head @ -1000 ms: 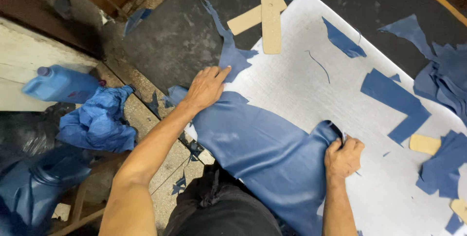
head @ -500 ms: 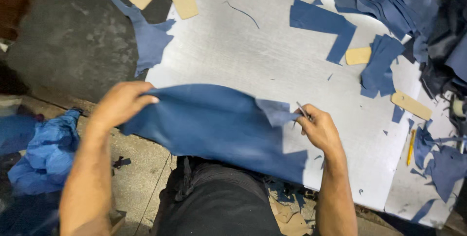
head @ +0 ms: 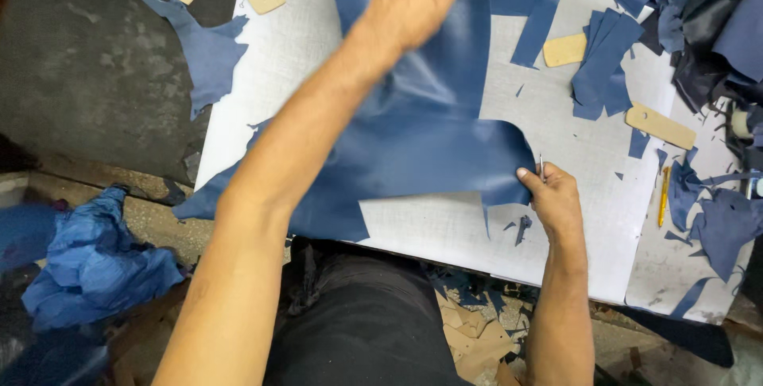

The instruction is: The person cuts blue leather into rectangular strips using a utility knife and a wooden template as a straightedge. They repeatedly position the template, cut along its edge, and set aside the finished strips on the worktable.

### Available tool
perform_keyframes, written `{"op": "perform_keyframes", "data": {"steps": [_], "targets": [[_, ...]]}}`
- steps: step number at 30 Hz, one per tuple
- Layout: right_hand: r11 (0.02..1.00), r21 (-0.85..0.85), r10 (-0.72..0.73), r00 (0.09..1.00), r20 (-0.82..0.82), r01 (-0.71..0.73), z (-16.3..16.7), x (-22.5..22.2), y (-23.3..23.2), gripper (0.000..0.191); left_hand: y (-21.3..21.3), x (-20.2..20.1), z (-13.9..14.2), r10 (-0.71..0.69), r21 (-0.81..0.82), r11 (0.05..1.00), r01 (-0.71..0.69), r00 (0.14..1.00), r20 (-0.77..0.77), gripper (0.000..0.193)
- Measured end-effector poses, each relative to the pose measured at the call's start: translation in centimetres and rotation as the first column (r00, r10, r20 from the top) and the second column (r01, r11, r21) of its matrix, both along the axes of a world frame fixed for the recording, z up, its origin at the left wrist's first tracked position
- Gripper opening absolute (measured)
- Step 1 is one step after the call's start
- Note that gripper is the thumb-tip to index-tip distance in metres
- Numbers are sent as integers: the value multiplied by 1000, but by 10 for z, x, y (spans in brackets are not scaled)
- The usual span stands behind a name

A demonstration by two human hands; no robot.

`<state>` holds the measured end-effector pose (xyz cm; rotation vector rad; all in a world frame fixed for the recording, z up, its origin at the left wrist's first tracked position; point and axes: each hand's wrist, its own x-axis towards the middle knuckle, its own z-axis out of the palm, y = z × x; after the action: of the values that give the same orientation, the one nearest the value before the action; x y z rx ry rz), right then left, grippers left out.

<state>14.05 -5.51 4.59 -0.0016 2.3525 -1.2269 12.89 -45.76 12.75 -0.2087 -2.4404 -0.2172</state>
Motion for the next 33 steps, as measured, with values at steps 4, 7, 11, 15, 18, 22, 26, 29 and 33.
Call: {"op": "perform_keyframes", "data": {"steps": [4, 7, 11, 15, 18, 22, 26, 29, 33], "targets": [[988, 150, 24, 998, -54, -16, -35, -1, 33, 21, 87, 79, -91, -218, 285, 956, 73, 825, 522, 68], [981, 184, -40, 996, -76, 53, -47, 1, 41, 18, 110, 167, -141, -143, 276, 958, -82, 696, 704, 81], [990, 43, -134, 991, 10, 133, -51, 0, 43, 21, 79, 244, -153, 236, 16, 926, -377, 612, 755, 84], [995, -15, -100, 994, 31, 101, -54, -7, 49, 22, 52, 293, -137, 551, -37, 698, -715, 503, 666, 73], [999, -35, -34, 998, 45, 36, -56, -11, 56, 24, 56, 303, -132, 594, 85, 653, -753, 578, 560, 65], [993, 35, 108, 990, 90, -112, -54, -15, 61, 27, 55, 291, -138, 621, 165, 535, -829, 518, 589, 56], [925, 294, 234, 971, 57, -240, -42, -12, 62, 32, 45, 282, -146, 616, 194, 547, -814, 549, 565, 19], [872, 356, 319, 942, 104, -335, -34, -4, 62, 36, 41, 284, -140, 686, 85, 622, -779, 593, 422, 19], [857, 387, 349, 936, 52, -341, -36, 6, 64, 39, 54, 281, -132, 760, -76, 613, -786, 561, 328, 31]]}}
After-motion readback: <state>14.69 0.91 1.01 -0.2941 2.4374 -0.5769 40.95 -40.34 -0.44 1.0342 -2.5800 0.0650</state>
